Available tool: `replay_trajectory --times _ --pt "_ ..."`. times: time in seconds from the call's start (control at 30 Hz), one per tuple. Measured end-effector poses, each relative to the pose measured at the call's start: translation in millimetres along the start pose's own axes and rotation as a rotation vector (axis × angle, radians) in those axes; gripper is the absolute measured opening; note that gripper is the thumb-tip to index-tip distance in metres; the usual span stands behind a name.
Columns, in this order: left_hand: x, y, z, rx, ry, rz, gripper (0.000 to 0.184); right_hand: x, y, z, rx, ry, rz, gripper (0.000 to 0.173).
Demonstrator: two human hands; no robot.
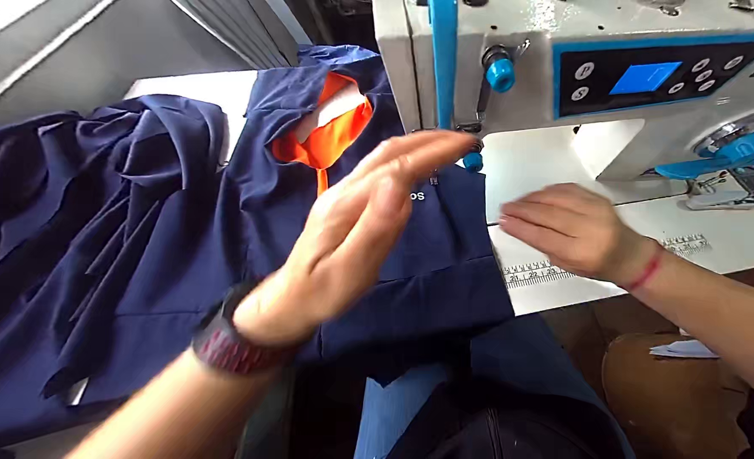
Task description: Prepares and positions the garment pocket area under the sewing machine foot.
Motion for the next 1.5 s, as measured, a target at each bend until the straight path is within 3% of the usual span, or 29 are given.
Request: replay_trajectory --times 0.07,0.13,0.27,0.37,0.43,0.57,0.63,0.73,0.87,0.97,1.03,1.17,1.33,1.5 --pt "-3.6 -55.4 -7.4 0.182 -0.068 0.368 0.076 -43.7 8.6 15.8 0.115 -0.039 0.027 0.024" --pt "-19.7 -88.9 -22.6 0.194 -0.131 0.561 0.085 -74.5 18.6 26.2 0.188 -0.013 0.032 0.026" --pt "-32.2 -110.0 -43.0 0.119 -0.108 0.631 0.072 -105.0 21.8 34.3 0.249 -0.036 0.095 0.026" --pt "-34.0 -123.1 -55.4 0.048 -0.205 0.687 0.09 -102.7 7.3 29.0 0.147 -0.056 0.157 0.024" --pt "-35.6 -130.1 -64.0 0.005 -0.252 0.711 0.09 -92.2 -19.5 19.4 0.025 -0.097 0.2 0.025" --pt "-35.5 -131.0 -67.6 -0.038 -0.296 0.681 0.076 -54.4 -74.5 -0.3 0.048 -0.163 0.357 0.021" --pt "-35.7 -129.5 -68.2 -0.06 -0.313 0.643 0.076 -39.0 -63.1 -2.2 0.024 -0.134 0.389 0.023" --pt "-37.7 -125.4 -69.7 -0.087 -0.348 0.614 0.083 -44.5 -12.2 3.5 -0.095 -0.129 0.277 0.027" --pt "-37.9 -125.0 -69.1 -0.101 -0.339 0.615 0.083 -81.6 18.2 21.2 0.157 -0.162 0.188 0.025" --pt "-37.4 -125.2 -70.0 -0.099 -0.333 0.614 0.082 -89.9 6.0 31.1 0.34 -0.18 0.278 0.025" --pt "-36.1 -124.8 -69.3 -0.082 -0.344 0.605 0.082 -88.8 -5.4 29.5 0.363 -0.205 0.321 0.025" --pt "-33.3 -117.0 -56.2 -0.08 -0.292 0.521 0.089 -88.1 -13.3 16.6 0.272 -0.175 0.335 0.024" --pt "-49.8 -112.1 -48.7 -0.082 -0.27 0.554 0.112 -88.4 -20.1 17.0 0.123 -0.046 0.348 0.021" --pt "-57.0 -115.8 -58.3 -0.098 -0.297 0.649 0.121 -85.6 -18.6 -0.2 0.047 -0.111 0.513 0.028"
Point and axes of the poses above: each hand's wrist, its own z-axis towards the middle knuckle, its own x-axis out of the back of the hand, y = z × x, the point moved 6 cm from there along z, towards the middle knuckle, and after that the axes turned 8 degrees about x, right-handed, at the moved point
